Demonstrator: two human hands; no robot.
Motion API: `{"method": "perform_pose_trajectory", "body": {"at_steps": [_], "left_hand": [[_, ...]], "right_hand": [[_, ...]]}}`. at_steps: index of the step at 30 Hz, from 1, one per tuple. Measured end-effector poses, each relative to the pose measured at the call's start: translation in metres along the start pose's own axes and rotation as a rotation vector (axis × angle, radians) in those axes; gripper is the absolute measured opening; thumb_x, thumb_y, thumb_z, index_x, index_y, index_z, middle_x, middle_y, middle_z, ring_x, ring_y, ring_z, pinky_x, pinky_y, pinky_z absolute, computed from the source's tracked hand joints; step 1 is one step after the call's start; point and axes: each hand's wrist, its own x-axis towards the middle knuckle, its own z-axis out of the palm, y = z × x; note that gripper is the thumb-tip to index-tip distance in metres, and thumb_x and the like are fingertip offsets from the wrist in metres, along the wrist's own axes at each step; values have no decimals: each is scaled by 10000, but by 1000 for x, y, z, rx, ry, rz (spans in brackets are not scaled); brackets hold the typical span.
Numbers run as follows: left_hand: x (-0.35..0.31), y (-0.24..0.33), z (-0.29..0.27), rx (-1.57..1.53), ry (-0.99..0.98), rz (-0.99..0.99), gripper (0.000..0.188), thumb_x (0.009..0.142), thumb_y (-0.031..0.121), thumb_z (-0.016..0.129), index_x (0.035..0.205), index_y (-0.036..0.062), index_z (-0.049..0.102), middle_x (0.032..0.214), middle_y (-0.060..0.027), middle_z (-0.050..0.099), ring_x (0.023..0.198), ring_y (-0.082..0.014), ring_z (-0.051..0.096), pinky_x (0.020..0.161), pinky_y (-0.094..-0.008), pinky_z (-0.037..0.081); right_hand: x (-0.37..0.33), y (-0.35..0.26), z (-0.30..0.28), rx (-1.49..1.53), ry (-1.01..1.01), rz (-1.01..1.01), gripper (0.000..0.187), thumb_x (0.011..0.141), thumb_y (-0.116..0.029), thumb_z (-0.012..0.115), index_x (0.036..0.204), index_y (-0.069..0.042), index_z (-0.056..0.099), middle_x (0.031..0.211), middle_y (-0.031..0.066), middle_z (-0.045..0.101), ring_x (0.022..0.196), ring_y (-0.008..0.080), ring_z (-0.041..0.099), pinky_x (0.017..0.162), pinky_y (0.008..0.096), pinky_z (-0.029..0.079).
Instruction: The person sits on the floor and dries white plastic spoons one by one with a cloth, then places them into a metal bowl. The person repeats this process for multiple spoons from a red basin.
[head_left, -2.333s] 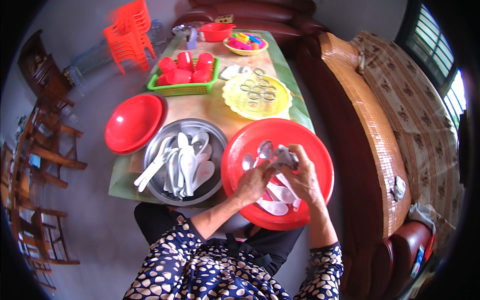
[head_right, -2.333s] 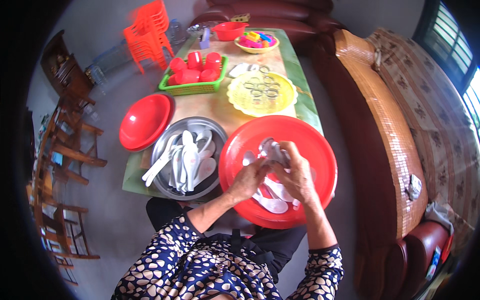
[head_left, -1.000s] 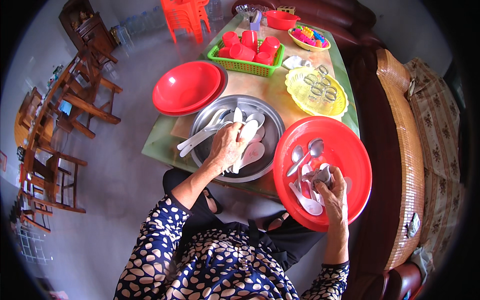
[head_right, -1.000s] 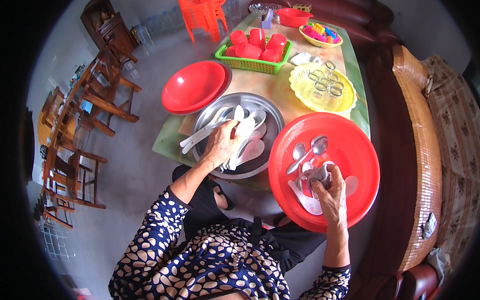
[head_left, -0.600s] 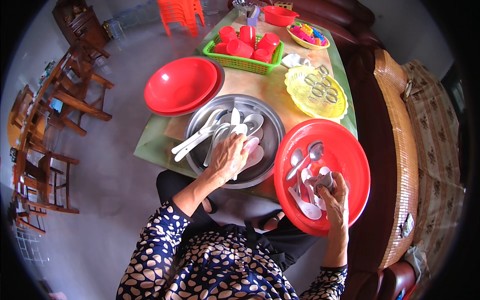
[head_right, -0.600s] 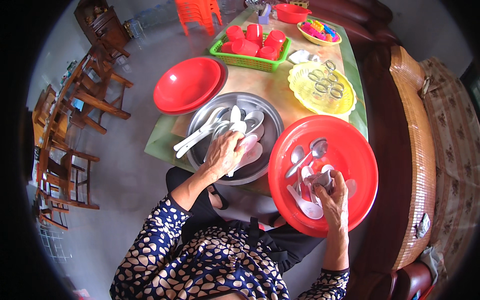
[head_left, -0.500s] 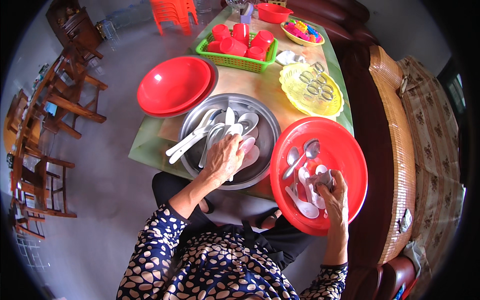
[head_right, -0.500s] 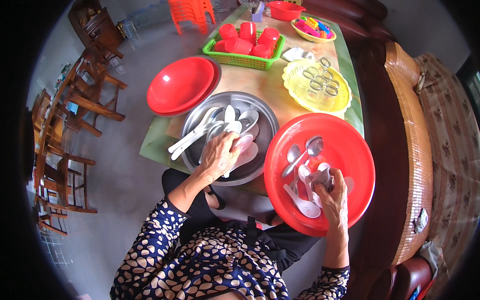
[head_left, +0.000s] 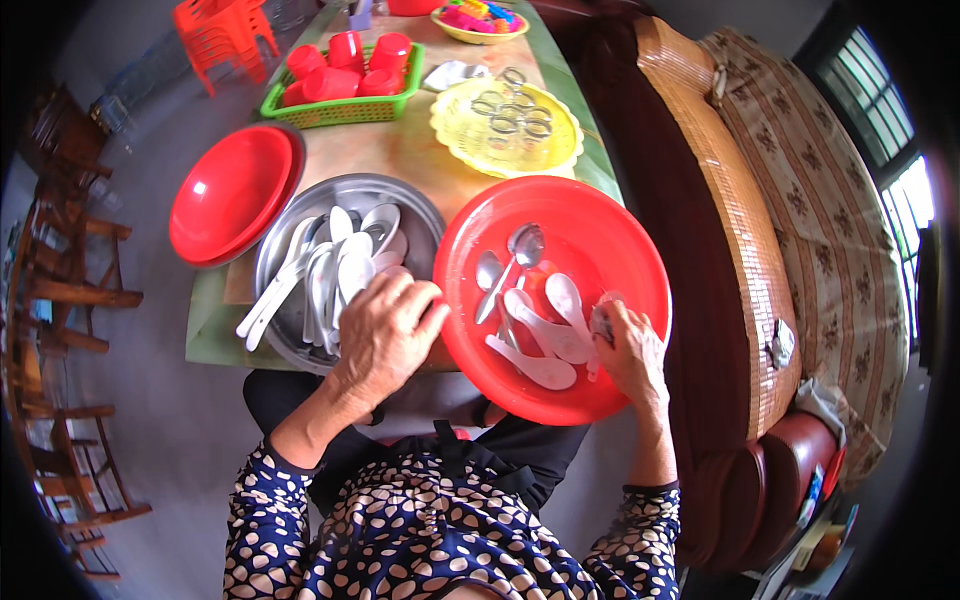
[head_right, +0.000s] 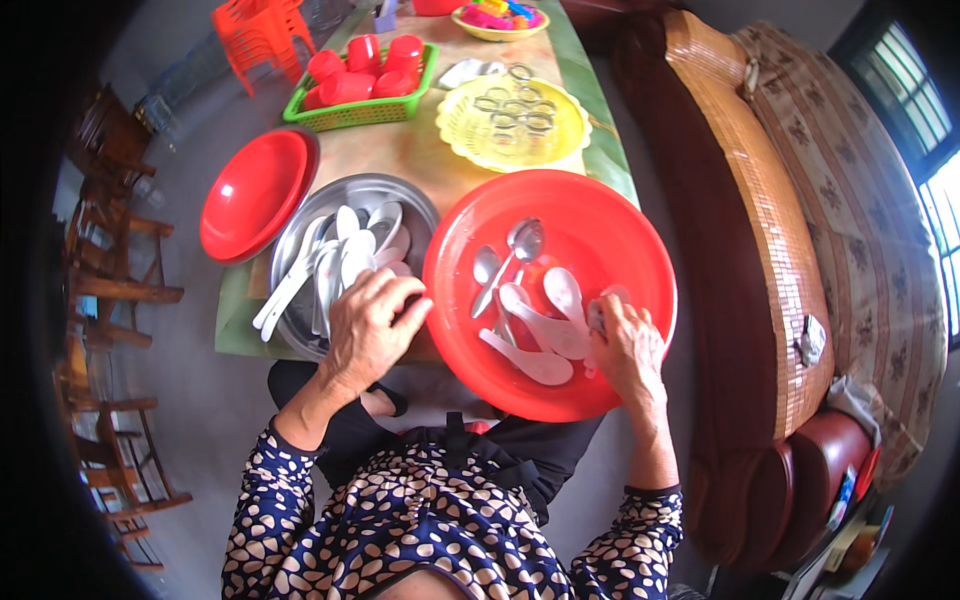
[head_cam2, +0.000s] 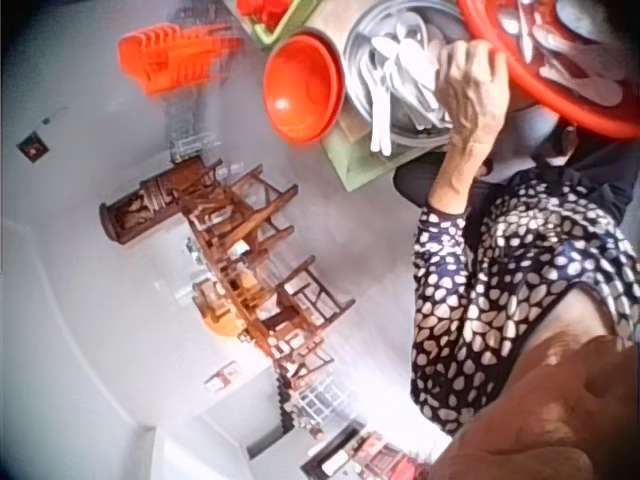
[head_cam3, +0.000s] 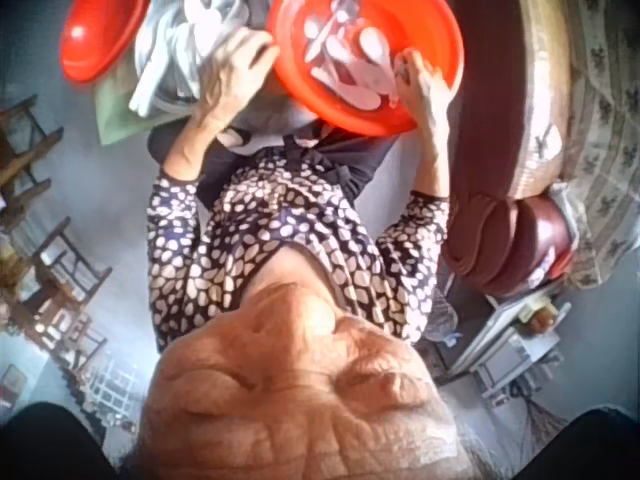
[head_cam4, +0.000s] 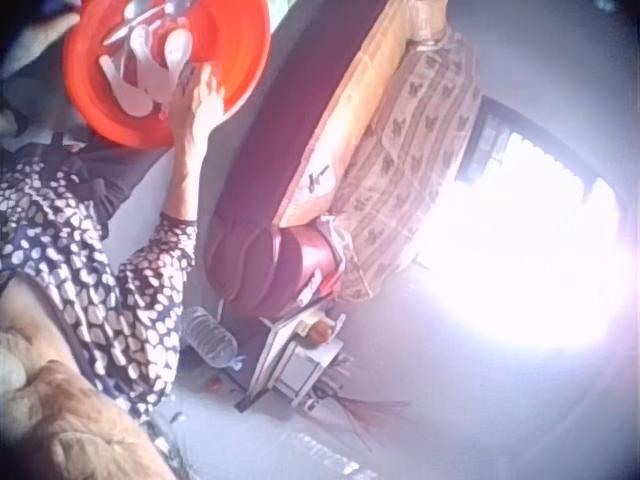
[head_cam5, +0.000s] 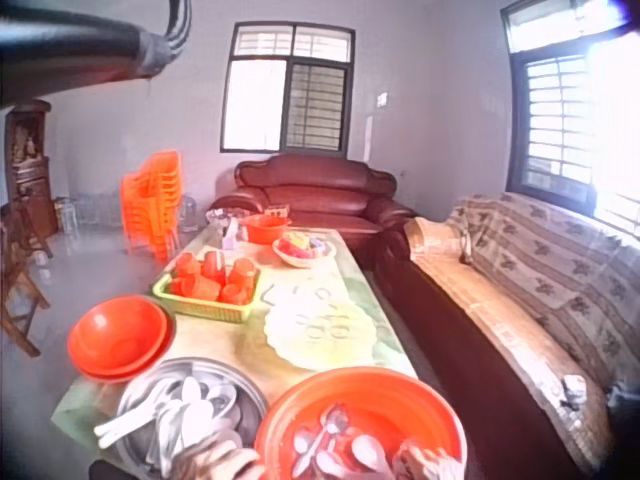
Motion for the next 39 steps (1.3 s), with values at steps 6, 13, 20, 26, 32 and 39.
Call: {"method": "perform_pose_trajectory", "body": {"at_steps": [6,13,20,26,32,39], "left_hand": [[16,39,41,19,-258,207,146,763,200,646,804,63,622,757,-60,567,720,-216,555,646,-334,465],[47,60,131,-7,-309,352,189,775,227,607,755,39,602,771,-133,571,768,-299,563,670,-406,450],[57,81,154,-21,-641,-7,259,663,284,690,720,34,653,683,-168,630,692,-323,636,628,-445,488],[62,64,157,-148,-696,-307,379,779,286,596,1040,19,531,1011,-265,582,969,-375,579,775,-465,457],[72,43,144,-858,-822,-889,193,889,266,489,954,85,465,623,-10,476,440,-121,446,381,-282,345],[60,48,108,-1476,-656,-1248,88,910,182,434,881,100,448,577,38,397,404,-42,316,381,-195,237]], "right_hand": [[-5,-3,3,-108,-120,-11,276,739,-193,619,989,-96,555,869,125,618,851,324,585,731,420,470],[-6,6,13,-20,-137,-30,233,795,-178,575,999,-75,535,862,173,613,823,336,599,727,428,479],[0,4,6,368,378,120,313,762,-24,565,1067,-18,496,898,202,567,792,380,577,677,436,483],[-3,3,12,168,238,122,237,810,-84,525,1044,-45,521,952,170,537,806,322,602,634,385,522],[-3,8,25,-142,-10,-282,159,748,-63,546,902,-25,554,880,148,538,791,294,622,572,328,542],[42,21,13,312,76,65,172,718,-26,594,878,24,555,873,207,591,805,347,612,689,427,504]]}}
